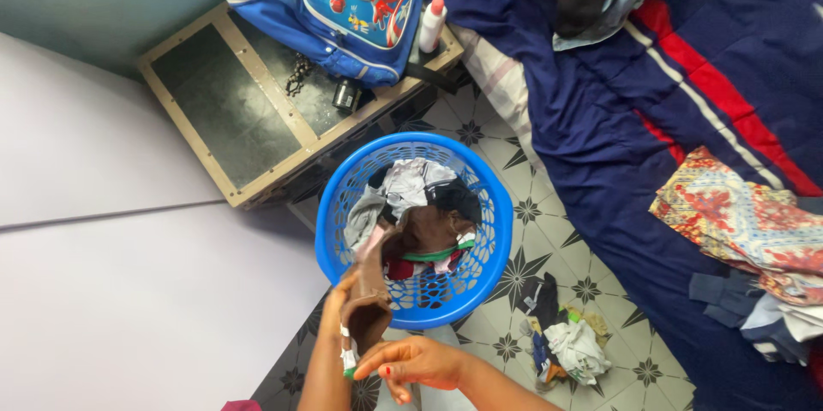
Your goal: The person folds various garments from a blue laundry basket and places them into a wardrobe drawer. Items handled include a white cloth, a pink cloth, a white and blue garment, a brown cloth, and a black garment.
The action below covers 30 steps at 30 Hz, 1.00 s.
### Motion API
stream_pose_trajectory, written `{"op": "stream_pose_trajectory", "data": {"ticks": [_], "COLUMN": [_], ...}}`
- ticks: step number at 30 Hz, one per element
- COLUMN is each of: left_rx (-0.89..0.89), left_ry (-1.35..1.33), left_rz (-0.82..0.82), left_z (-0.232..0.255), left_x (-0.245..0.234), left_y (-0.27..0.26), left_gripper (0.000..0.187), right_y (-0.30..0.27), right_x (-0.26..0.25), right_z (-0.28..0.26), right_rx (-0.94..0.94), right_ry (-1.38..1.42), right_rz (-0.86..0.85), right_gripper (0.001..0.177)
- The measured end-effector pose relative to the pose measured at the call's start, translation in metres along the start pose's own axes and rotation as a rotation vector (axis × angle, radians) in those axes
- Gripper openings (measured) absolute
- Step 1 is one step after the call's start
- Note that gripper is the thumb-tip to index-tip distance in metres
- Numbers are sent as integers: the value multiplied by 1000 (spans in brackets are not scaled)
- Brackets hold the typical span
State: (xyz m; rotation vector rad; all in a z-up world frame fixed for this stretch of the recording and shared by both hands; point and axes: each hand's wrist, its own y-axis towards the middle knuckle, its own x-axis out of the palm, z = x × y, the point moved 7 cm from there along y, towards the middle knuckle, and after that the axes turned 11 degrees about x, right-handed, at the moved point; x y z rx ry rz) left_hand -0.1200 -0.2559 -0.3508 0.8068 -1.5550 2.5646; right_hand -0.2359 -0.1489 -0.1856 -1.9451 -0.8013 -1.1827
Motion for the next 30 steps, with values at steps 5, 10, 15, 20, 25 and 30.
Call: {"op": "stream_pose_trajectory", "data": {"ticks": [5,10,15,20,25,30], "left_rx": [97,171,143,78,212,631], "left_ry": [-34,98,35,659,549,188], "left_rz": [42,-368,-403,-862,-1013,-781], "left_z": [48,80,83,74,68,80], "left_x": [19,97,136,117,92,94], "left_y": [-22,-141,-257,-285,-307,-343], "left_gripper": [36,35,44,57,107,108], "right_y": [-7,-25,-7,-4,-38,-71], "right_x": [-67,-134,-105,-79,-29,75], "right_z": [0,-25,-70,-102,-69,-29], "right_rx": [-83,16,-144,-670,-468,-292], "right_ry": [79,158,369,203,93,-347], "right_rz": [168,718,478,434,560,618], "right_gripper": [24,53,68,40,39,40]}}
